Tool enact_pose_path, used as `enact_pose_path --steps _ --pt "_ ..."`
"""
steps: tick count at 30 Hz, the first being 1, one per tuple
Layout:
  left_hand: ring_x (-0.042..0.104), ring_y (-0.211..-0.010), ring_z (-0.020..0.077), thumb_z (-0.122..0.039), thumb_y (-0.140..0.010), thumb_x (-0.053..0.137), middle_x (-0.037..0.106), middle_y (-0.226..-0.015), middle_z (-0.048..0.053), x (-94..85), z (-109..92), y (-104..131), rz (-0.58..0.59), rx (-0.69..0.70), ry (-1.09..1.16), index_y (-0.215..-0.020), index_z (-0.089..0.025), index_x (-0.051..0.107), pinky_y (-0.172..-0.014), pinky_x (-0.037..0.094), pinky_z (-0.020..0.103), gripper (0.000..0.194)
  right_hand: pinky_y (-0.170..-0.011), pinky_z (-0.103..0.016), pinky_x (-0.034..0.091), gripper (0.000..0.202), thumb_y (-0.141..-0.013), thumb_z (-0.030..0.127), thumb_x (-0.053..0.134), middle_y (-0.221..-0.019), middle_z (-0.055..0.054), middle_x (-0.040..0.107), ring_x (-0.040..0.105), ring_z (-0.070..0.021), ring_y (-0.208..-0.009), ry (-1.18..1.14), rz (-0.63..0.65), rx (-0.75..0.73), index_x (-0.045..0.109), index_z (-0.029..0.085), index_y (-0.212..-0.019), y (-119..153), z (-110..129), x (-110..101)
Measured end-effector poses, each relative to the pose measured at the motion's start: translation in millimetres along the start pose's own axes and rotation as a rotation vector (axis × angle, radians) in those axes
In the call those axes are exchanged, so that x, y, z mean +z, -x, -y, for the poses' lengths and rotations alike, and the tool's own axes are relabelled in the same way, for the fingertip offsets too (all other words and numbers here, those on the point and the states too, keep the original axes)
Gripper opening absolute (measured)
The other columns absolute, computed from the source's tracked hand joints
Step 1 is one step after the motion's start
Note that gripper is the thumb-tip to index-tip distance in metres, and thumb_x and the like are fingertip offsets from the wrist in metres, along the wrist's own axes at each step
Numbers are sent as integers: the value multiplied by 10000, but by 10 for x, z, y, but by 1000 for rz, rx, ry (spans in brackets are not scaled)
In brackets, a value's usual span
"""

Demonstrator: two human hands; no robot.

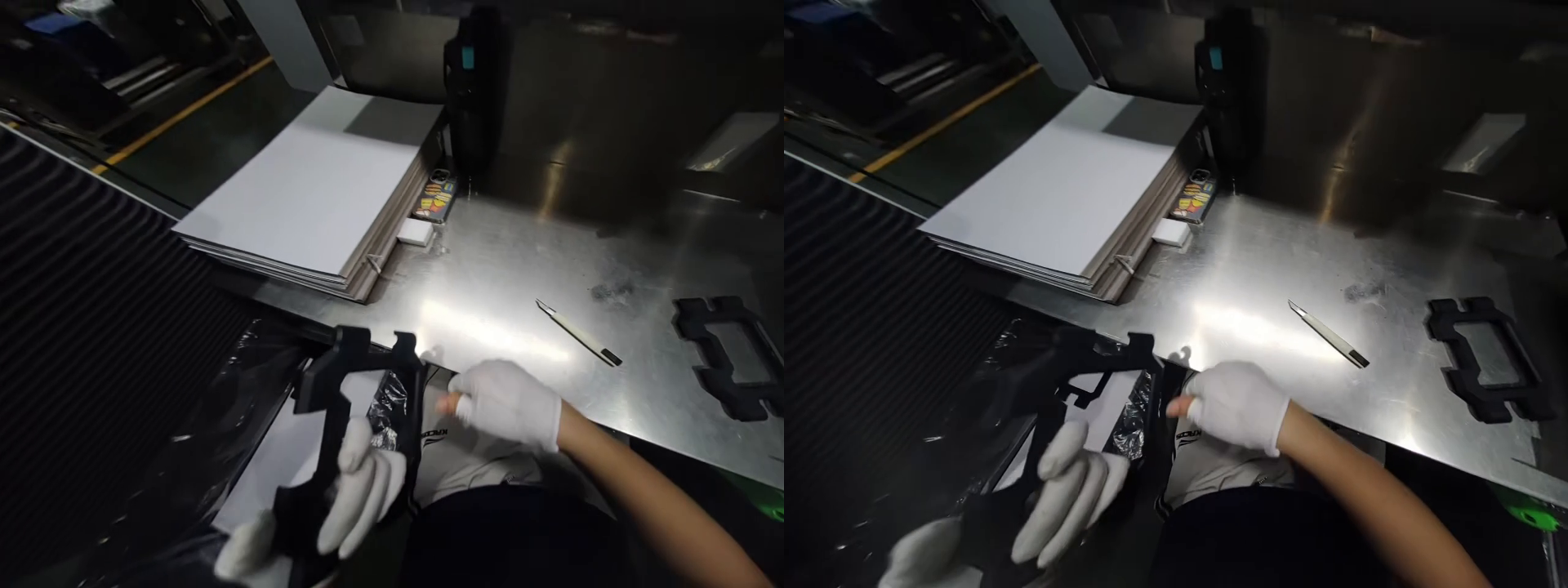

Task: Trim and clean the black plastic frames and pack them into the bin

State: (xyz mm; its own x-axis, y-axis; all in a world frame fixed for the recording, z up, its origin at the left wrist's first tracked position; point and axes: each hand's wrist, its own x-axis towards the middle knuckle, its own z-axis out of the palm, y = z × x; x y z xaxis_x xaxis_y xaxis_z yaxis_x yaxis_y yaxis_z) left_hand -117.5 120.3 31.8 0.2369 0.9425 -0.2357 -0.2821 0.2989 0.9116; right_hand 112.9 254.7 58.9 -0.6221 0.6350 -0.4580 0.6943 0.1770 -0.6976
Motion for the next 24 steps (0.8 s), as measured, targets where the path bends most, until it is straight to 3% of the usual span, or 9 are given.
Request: enact_pose_path --steps 2,5,8,10,12,14,18,20,24 --pt "319 -459 130 -868 -934 566 318 -532 -79 -80 43 228 -97 -31 77 -1290 -279 685 -573 381 330 699 -748 -329 525 459 -1166 422 425 -855 -42 778 699 -219 -783 217 -188 21 794 230 -972 -392 77 -269" --pt "367 -609 133 -792 -963 639 426 -703 -38 -106 208 427 -191 -185 74 -1542 -225 603 -632 344 319 811 -947 -378 543 372 -1133 251 421 -1372 -153 739 697 -289 -1176 496 -514 19 684 185 -1387 -1118 165 -718" --pt "429 -685 155 -794 -868 762 487 -806 -16 -67 413 493 -122 -255 3 -1616 -232 507 -665 361 331 970 -1105 -444 496 440 -1081 265 568 -1598 -224 569 568 -346 -1399 569 -514 -23 594 121 -1496 -1685 184 -957" --pt "432 -707 153 -574 -855 862 472 -817 -29 -16 502 508 -123 -293 -64 -1516 -268 558 -686 372 328 789 -1115 -463 486 404 -1065 254 591 -1545 -244 582 572 -353 -1369 573 -484 -45 622 102 -1438 -1822 136 -931" --pt "426 -736 148 -285 -849 814 453 -828 -35 40 543 520 -147 -323 -142 -1240 -258 635 -719 391 322 431 -1056 -463 514 370 -1043 223 592 -1458 -253 600 633 -337 -1237 583 -468 -44 635 102 -1390 -1722 52 -781" --pt "425 -771 147 -143 -827 692 447 -858 -28 77 557 526 -148 -324 -190 -997 -233 567 -742 403 317 230 -994 -445 550 368 -1002 220 641 -1384 -226 611 670 -306 -1115 521 -475 -50 644 123 -1357 -1401 -29 -549" --pt "418 -789 144 -97 -778 576 432 -872 -28 95 594 466 -134 -353 -216 -958 -228 496 -750 403 302 236 -993 -439 618 341 -1009 283 690 -1284 -109 688 703 -270 -1129 136 -514 -218 664 240 -1347 -422 -50 59" --pt "412 -789 144 -76 -734 551 431 -854 -30 116 617 396 -151 -360 -257 -965 -218 514 -758 400 296 273 -977 -423 649 385 -1039 249 652 -1334 -91 704 717 -247 -1148 45 -411 -398 636 291 -1422 -23 -17 390" --pt "368 -749 141 -44 -645 499 413 -803 -37 204 622 255 -139 -370 -305 -876 -219 485 -696 354 284 291 -904 -404 675 373 -1063 195 595 -1300 -114 714 732 -234 -1077 53 -410 -401 645 255 -1428 267 -42 821"
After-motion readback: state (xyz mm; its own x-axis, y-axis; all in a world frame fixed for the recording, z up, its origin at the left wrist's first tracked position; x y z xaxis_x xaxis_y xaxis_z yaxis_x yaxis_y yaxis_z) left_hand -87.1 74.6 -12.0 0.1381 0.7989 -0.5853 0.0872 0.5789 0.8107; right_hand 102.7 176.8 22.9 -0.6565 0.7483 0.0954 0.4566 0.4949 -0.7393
